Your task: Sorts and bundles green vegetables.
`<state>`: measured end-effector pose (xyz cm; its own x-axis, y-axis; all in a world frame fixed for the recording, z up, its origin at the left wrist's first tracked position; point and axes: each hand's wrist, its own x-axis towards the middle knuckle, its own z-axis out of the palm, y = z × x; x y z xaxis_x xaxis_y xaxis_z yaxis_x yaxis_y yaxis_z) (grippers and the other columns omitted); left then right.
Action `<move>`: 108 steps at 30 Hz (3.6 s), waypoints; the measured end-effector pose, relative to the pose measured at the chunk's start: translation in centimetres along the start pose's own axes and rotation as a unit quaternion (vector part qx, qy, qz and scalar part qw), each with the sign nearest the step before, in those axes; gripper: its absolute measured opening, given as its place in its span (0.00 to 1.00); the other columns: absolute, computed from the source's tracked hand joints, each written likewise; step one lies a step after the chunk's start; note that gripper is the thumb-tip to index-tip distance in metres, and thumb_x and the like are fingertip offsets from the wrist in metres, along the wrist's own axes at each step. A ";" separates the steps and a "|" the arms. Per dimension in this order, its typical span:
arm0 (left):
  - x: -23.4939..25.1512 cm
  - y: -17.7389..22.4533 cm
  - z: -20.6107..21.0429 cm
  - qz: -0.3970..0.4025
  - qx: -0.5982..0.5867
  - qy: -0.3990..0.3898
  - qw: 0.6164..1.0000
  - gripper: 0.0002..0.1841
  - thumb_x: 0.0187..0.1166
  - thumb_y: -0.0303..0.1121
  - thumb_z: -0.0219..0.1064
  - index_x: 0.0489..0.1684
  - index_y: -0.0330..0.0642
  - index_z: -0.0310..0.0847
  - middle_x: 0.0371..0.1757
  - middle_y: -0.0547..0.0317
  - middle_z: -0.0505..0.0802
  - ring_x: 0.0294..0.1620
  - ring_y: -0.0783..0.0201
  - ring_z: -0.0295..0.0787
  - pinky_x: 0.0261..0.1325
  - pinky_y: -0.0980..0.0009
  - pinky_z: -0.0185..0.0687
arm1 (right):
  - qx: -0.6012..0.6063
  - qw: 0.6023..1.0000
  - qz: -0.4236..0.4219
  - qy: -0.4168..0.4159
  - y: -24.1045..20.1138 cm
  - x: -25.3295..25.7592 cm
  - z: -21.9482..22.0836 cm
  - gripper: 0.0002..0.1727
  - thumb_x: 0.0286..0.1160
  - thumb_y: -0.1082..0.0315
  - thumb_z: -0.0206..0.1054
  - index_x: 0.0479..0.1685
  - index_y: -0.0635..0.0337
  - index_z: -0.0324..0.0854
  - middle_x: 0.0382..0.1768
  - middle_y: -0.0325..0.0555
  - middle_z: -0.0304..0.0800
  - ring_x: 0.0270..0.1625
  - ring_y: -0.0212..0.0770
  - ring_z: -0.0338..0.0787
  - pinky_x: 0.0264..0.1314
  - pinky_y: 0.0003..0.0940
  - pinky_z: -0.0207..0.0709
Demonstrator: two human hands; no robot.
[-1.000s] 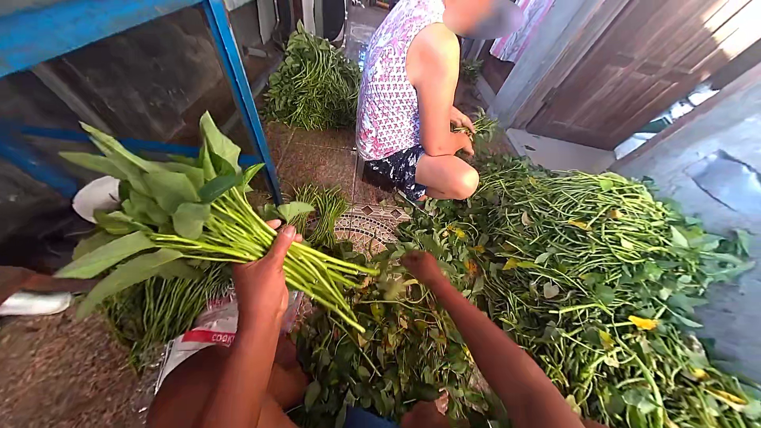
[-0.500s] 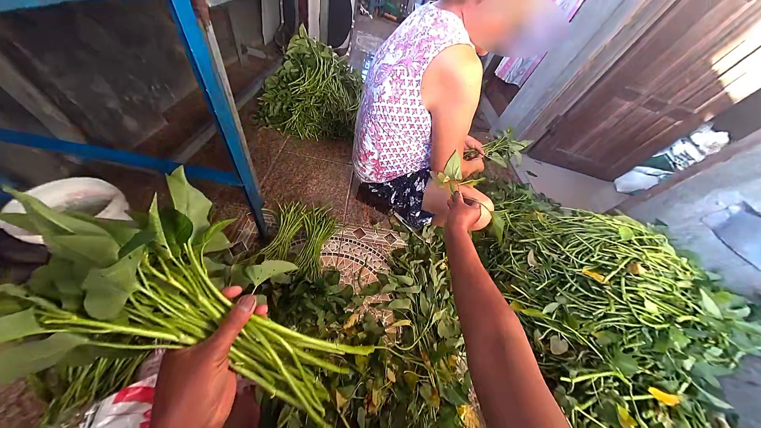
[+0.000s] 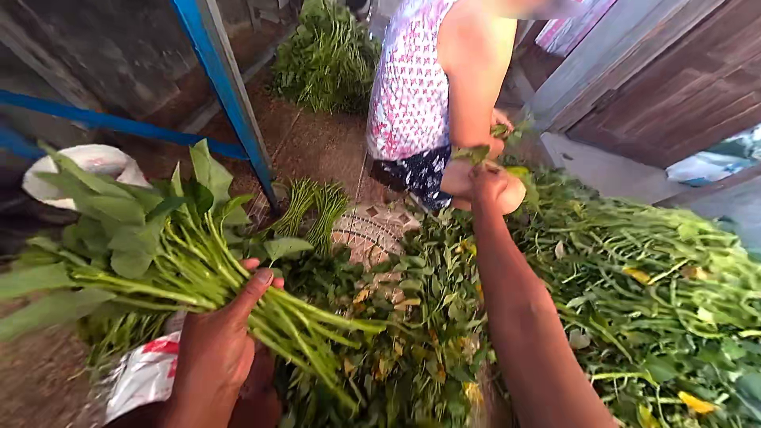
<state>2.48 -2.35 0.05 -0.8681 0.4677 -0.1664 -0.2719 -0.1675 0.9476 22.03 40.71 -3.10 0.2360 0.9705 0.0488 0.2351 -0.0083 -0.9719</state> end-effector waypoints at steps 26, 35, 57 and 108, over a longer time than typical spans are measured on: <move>-0.1 -1.7 -0.1 0.003 0.067 -0.035 0.997 0.11 0.77 0.18 0.68 0.54 0.36 0.78 0.35 0.60 0.95 0.33 0.64 0.96 0.41 0.70 0.96 | -0.110 0.921 0.374 -0.003 29.8 -24.6 -7.5 0.40 0.88 0.53 0.62 0.85 0.78 0.56 0.79 0.77 0.69 0.81 0.67 0.73 0.82 0.59 0.66; -0.2 -3.3 1.1 -0.051 0.077 -0.101 0.991 0.13 0.77 0.19 0.68 0.58 0.33 0.81 0.40 0.58 0.95 0.34 0.64 0.95 0.41 0.70 0.95 | -0.049 0.907 0.409 -0.086 31.8 -19.4 -6.9 0.37 0.89 0.47 0.60 0.83 0.70 0.65 0.78 0.71 0.72 0.78 0.65 0.75 0.77 0.67 0.69; 1.1 -6.2 0.4 -0.127 0.209 -0.218 0.945 0.14 0.76 0.27 0.75 0.56 0.33 0.84 0.41 0.54 0.94 0.38 0.66 0.93 0.48 0.69 0.91 | 0.088 0.953 0.048 -0.287 9.9 -38.7 -6.2 0.17 0.80 0.76 0.66 0.65 0.74 0.80 0.42 0.52 0.92 0.35 0.33 0.90 0.38 0.29 0.86; -4.6 -3.6 0.5 -0.131 0.078 -0.342 0.927 0.14 0.78 0.30 0.73 0.59 0.39 0.83 0.46 0.58 0.93 0.46 0.66 0.91 0.54 0.66 0.89 | 0.209 0.830 0.249 -0.453 0.5 -42.2 -17.3 0.21 0.96 0.64 0.34 0.51 0.63 0.74 0.24 0.37 0.83 0.20 0.29 0.82 0.26 0.22 0.81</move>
<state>7.68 -3.48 -2.42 -0.3008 0.9244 -0.2345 -0.3269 0.1311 0.9359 28.54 -4.40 -1.63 -0.6446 0.6567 -0.3915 -0.0723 -0.5622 -0.8239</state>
